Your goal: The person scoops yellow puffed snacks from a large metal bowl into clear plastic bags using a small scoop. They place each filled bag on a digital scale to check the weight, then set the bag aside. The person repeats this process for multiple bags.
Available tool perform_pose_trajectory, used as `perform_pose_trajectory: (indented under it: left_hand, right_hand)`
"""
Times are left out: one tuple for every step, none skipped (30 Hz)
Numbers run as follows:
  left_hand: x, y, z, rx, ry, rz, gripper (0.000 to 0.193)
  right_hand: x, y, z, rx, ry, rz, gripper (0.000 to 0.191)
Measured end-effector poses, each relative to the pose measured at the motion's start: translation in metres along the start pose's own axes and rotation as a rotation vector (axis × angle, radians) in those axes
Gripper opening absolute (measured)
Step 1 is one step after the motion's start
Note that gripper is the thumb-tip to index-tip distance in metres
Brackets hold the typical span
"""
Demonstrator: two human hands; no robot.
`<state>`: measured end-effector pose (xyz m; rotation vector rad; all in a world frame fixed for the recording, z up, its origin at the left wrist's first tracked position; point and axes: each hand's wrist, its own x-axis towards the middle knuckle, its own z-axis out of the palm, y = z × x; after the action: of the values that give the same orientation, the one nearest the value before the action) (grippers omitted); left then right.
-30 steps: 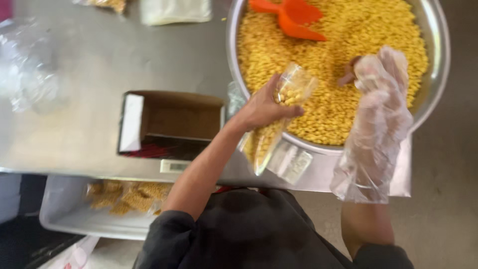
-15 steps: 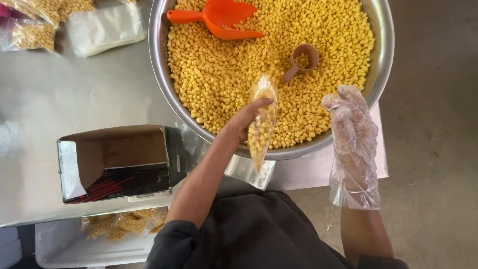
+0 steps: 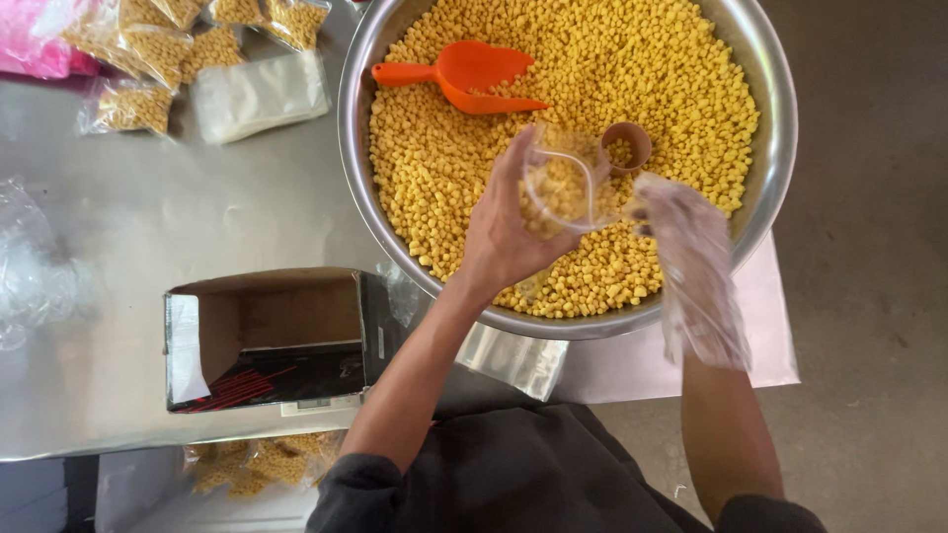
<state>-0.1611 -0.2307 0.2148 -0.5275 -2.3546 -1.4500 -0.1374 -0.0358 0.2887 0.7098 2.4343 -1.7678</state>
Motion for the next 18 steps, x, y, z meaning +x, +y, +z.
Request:
perform_pose_trajectory:
  left_hand:
    - [-0.002, 0.000, -0.006, -0.042, -0.006, -0.007, 0.125]
    - [-0.006, 0.001, -0.011, -0.088, -0.014, -0.016, 0.129]
    - [-0.011, 0.003, -0.015, -0.036, 0.000, -0.027, 0.133]
    - [-0.018, 0.006, -0.021, 0.020, 0.016, -0.040, 0.138]
    - [-0.026, 0.010, -0.026, 0.077, 0.034, -0.051, 0.143]
    - [-0.033, 0.013, -0.032, 0.071, 0.044, -0.030, 0.143]
    - [-0.042, 0.017, -0.038, 0.067, 0.057, -0.010, 0.142]
    - [-0.048, 0.020, -0.042, 0.063, 0.067, 0.005, 0.142]
    - [-0.054, 0.023, -0.046, 0.092, 0.083, 0.002, 0.141]
    - [-0.061, 0.025, -0.050, 0.123, 0.099, -0.004, 0.140]
    - [-0.066, 0.027, -0.052, 0.153, 0.112, -0.015, 0.139]
    - [-0.069, 0.027, -0.053, 0.155, 0.114, -0.026, 0.138]
    - [-0.071, 0.026, -0.053, 0.156, 0.117, -0.032, 0.138]
    - [-0.070, 0.024, -0.052, 0.153, 0.123, -0.026, 0.138]
    - [-0.068, 0.022, -0.050, 0.160, 0.122, -0.027, 0.136]
    - [-0.064, 0.018, -0.047, 0.165, 0.118, -0.028, 0.135]
    - [-0.060, 0.016, -0.044, 0.169, 0.110, -0.032, 0.134]
    - [-0.055, 0.012, -0.039, 0.210, 0.086, -0.059, 0.133]
  right_hand:
    - [0.014, 0.003, 0.010, -0.038, -0.024, 0.087, 0.038]
    - [0.027, 0.009, 0.019, -0.077, -0.045, 0.177, 0.038]
    - [0.042, 0.015, 0.027, -0.074, -0.074, 0.214, 0.042]
    - [0.059, 0.022, 0.036, -0.071, -0.107, 0.250, 0.046]
    - [0.078, 0.026, 0.046, -0.120, -0.141, 0.310, 0.052]
    - [0.100, 0.028, 0.054, -0.170, -0.179, 0.364, 0.060]
    - [0.119, 0.030, 0.062, -0.175, -0.139, 0.416, 0.057]
    - [0.134, 0.033, 0.071, -0.198, -0.110, 0.445, 0.054]
    - [0.147, 0.035, 0.079, -0.213, -0.078, 0.455, 0.052]
    - [0.158, 0.038, 0.086, -0.227, -0.048, 0.458, 0.049]
    - [0.166, 0.041, 0.091, -0.233, -0.036, 0.437, 0.047]
    - [0.168, 0.041, 0.094, -0.230, -0.020, 0.418, 0.045]
    - [0.168, 0.042, 0.096, -0.232, -0.015, 0.393, 0.042]
    - [0.170, 0.045, 0.096, -0.213, -0.028, 0.338, 0.040]
    - [0.171, 0.051, 0.094, -0.181, -0.046, 0.276, 0.038]
    - [0.170, 0.054, 0.089, -0.133, -0.070, 0.194, 0.036]
    - [0.166, 0.053, 0.081, -0.084, -0.111, 0.115, 0.034]
    - [0.156, 0.051, 0.071, -0.007, -0.154, 0.008, 0.031]
